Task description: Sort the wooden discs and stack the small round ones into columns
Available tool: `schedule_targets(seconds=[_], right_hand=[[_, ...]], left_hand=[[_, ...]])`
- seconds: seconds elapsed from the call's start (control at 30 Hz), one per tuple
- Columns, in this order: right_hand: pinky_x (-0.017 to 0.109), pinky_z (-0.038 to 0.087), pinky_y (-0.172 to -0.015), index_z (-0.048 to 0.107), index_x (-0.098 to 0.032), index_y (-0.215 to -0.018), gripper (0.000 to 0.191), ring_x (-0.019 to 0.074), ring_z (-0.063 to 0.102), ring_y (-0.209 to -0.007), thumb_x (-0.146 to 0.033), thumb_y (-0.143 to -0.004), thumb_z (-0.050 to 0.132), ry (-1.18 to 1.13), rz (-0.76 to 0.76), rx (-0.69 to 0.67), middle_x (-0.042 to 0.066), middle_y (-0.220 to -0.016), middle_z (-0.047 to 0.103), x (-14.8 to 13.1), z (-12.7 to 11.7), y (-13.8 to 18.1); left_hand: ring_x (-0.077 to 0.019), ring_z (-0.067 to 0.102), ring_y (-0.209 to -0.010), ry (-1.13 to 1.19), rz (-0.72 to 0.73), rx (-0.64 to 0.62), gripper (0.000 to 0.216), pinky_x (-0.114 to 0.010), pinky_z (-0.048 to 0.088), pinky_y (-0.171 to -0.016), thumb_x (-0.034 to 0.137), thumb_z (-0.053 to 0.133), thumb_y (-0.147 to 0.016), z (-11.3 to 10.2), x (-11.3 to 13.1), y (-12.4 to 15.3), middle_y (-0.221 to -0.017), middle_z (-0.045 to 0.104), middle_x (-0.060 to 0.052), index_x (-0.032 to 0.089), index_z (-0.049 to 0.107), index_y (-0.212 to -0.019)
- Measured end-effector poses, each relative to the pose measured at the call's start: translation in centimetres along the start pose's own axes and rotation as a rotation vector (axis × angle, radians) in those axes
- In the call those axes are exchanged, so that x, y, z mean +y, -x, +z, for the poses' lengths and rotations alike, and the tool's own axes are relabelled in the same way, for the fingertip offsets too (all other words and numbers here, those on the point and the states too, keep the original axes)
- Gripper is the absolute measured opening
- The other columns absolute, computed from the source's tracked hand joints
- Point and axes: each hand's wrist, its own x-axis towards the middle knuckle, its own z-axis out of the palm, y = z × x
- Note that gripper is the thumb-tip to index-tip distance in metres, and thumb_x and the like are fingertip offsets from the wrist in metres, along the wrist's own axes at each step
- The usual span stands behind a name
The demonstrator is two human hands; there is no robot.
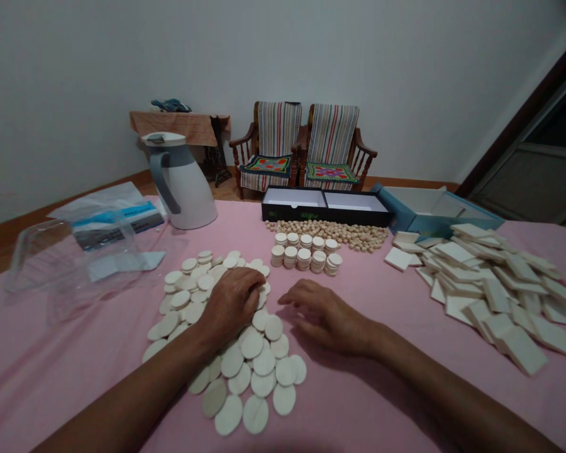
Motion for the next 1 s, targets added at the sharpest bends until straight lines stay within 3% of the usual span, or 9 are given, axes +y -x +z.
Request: schedule_targets(seconds=[0.13, 0.33, 0.43, 0.53, 0.67, 0.83, 1.0], right_hand=[[0.030, 0.043, -0.085, 0.056, -0.019, -0.111, 0.036, 0.0182, 0.051, -0.100, -0.005, -0.080, 0.048, 0.010, -0.070, -0.154, 0.009, -0.112, 0.057, -1.4, 1.8, -0.2], [0.027, 0.042, -0.075, 0.056, -0.020, -0.101, 0.022, 0.0162, 0.050, -0.088, -0.009, -0.084, 0.047, 0.070, -0.008, -0.146, 0.006, -0.101, 0.056, -1.5, 2.3, -0.1], [0.029, 0.042, -0.073, 0.053, -0.020, -0.100, 0.024, 0.0165, 0.049, -0.085, -0.010, -0.079, 0.049, 0.083, 0.016, -0.037, 0.005, -0.096, 0.054, -0.9, 1.4, 0.0], [0.029, 0.042, -0.073, 0.054, -0.018, -0.103, 0.027, 0.0170, 0.050, -0.084, -0.012, -0.077, 0.052, 0.108, 0.077, 0.240, 0.006, -0.094, 0.054, 1.0, -0.6, 0.0], [0.028, 0.039, -0.063, 0.056, -0.017, -0.092, 0.015, 0.0160, 0.048, -0.070, -0.026, -0.080, 0.056, 0.298, 0.257, 0.539, 0.005, -0.082, 0.053, 5.1, -3.2, 0.3], [0.027, 0.038, -0.060, 0.055, -0.018, -0.089, 0.024, 0.0160, 0.049, -0.068, -0.039, -0.079, 0.060, 0.404, 0.380, 0.555, 0.004, -0.081, 0.053, 9.1, -3.8, 1.3], [0.028, 0.037, -0.062, 0.057, -0.019, -0.086, 0.025, 0.0180, 0.051, -0.072, -0.042, -0.078, 0.061, 0.448, 0.445, 0.481, 0.004, -0.081, 0.055, 9.9, -3.1, 1.3]], left_hand=[[-0.0206, 0.059, -0.084, 0.003, -0.017, -0.015, 0.017, -0.036, 0.047, -0.078, 0.010, 0.051, -0.080, 0.0, 0.1, 0.0, -0.086, 0.065, -0.006, 0.017, 0.063, -0.089], [-0.0211, 0.059, -0.085, 0.003, -0.004, -0.001, 0.016, -0.037, 0.046, -0.079, 0.010, 0.051, -0.080, 0.1, 0.0, 0.1, -0.087, 0.066, -0.006, 0.017, 0.063, -0.088], [-0.0210, 0.059, -0.084, 0.004, 0.001, -0.008, 0.016, -0.037, 0.047, -0.078, 0.010, 0.050, -0.080, 0.0, -0.1, 0.1, -0.085, 0.066, -0.006, 0.018, 0.063, -0.088], [-0.0209, 0.060, -0.082, 0.000, 0.012, -0.007, 0.016, -0.037, 0.047, -0.077, 0.010, 0.049, -0.080, 0.0, -0.1, 0.0, -0.084, 0.066, -0.006, 0.017, 0.062, -0.087], [-0.0211, 0.061, -0.082, -0.013, 0.023, 0.003, 0.016, -0.038, 0.047, -0.078, 0.009, 0.049, -0.078, 0.1, -0.2, 0.0, -0.085, 0.067, -0.006, 0.017, 0.062, -0.085], [-0.0212, 0.061, -0.083, -0.014, 0.021, 0.000, 0.016, -0.038, 0.048, -0.078, 0.009, 0.049, -0.079, 0.1, -0.2, 0.1, -0.085, 0.067, -0.006, 0.017, 0.062, -0.085], [-0.0216, 0.061, -0.085, -0.008, 0.017, -0.003, 0.016, -0.039, 0.048, -0.078, 0.010, 0.048, -0.080, 0.1, -0.2, 0.0, -0.087, 0.067, -0.007, 0.017, 0.062, -0.087]])
